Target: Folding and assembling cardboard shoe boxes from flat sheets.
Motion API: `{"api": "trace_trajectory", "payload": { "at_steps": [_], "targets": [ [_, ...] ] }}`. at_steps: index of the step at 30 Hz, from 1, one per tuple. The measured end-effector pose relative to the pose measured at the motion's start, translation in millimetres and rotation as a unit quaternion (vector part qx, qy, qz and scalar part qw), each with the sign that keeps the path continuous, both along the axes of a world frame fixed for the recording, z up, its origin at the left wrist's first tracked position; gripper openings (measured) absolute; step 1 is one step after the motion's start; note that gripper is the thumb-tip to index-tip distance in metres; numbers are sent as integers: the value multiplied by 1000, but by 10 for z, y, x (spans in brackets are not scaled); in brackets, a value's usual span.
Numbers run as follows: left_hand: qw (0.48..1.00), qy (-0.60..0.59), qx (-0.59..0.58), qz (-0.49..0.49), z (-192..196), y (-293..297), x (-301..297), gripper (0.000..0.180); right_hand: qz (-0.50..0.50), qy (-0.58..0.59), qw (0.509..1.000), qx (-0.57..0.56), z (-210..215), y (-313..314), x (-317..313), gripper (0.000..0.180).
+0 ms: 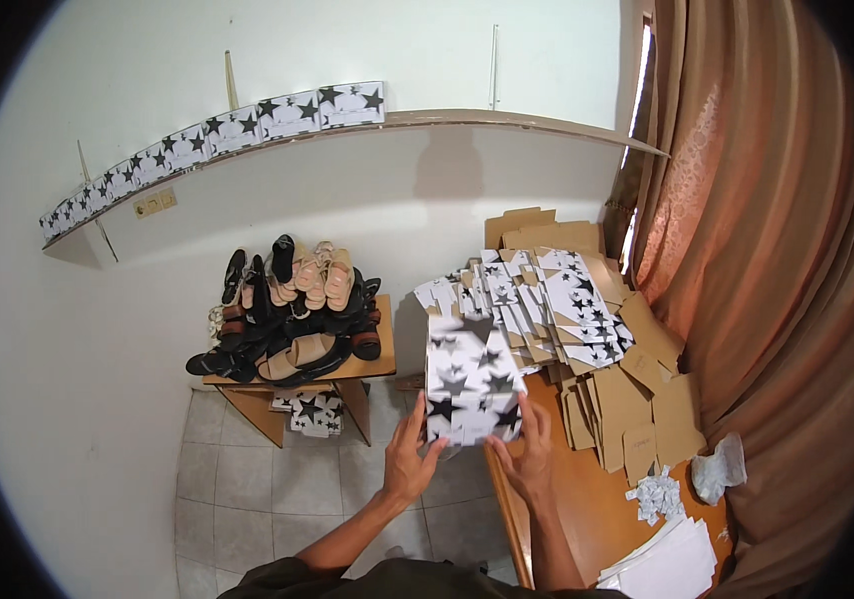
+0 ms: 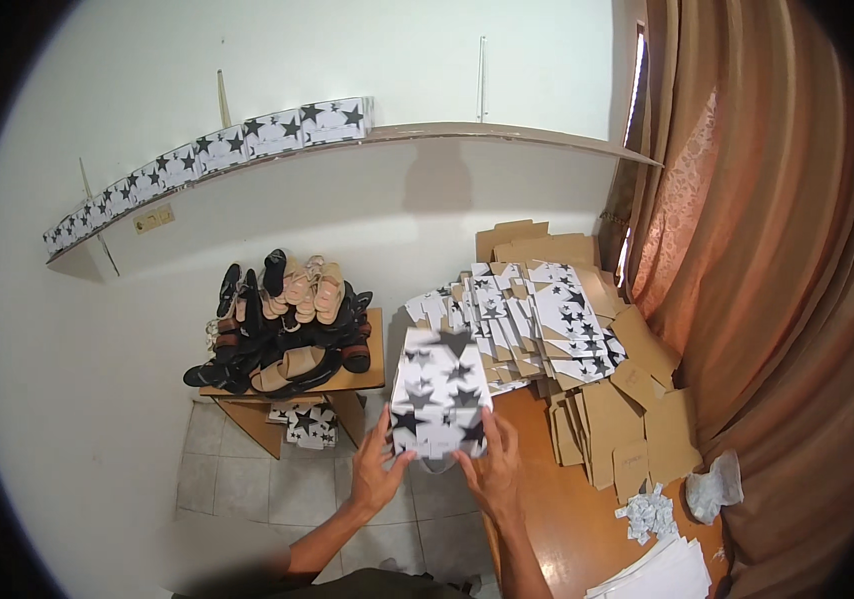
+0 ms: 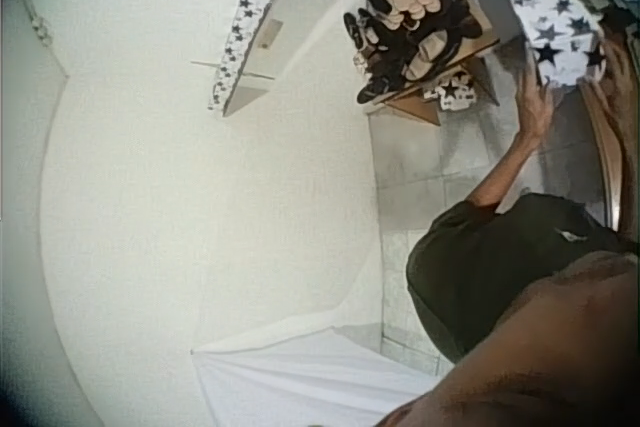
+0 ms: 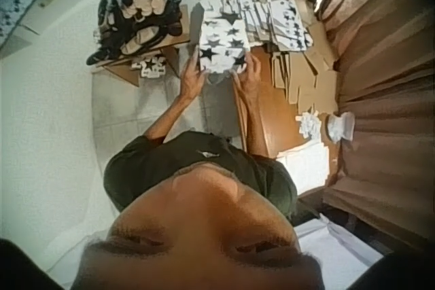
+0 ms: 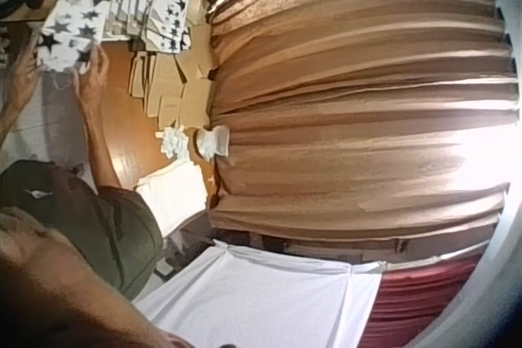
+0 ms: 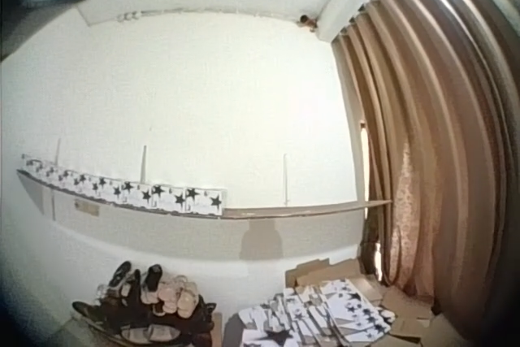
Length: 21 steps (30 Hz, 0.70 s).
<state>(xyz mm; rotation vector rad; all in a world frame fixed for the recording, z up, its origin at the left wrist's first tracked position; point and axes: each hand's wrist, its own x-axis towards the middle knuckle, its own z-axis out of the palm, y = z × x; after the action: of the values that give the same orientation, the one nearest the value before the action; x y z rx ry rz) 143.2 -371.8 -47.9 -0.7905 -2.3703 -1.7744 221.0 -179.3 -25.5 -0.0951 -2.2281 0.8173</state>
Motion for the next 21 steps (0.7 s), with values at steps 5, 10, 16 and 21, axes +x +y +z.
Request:
{"api": "trace_trajectory", "payload": {
  "at_steps": [5, 10, 16, 21],
  "targets": [
    [988, 145, 40, 22, 683, -272, -569, 82, -46, 116, 990, 61, 592, -358, -532, 82],
    [975, 203, 87, -16, 1475, -495, -1033, 82, -48, 224, 968, 105, 1272, -574, -939, 77],
    [941, 308, 138, 15, 2155, -447, -1371, 79, -43, 325, 934, 140, 1974, -634, -1370, 71],
    [872, 466, 121, 90, 2561, -249, -1742, 64, -44, 378, 912, 152, 2359, -464, -1834, 68]
  ]
}}
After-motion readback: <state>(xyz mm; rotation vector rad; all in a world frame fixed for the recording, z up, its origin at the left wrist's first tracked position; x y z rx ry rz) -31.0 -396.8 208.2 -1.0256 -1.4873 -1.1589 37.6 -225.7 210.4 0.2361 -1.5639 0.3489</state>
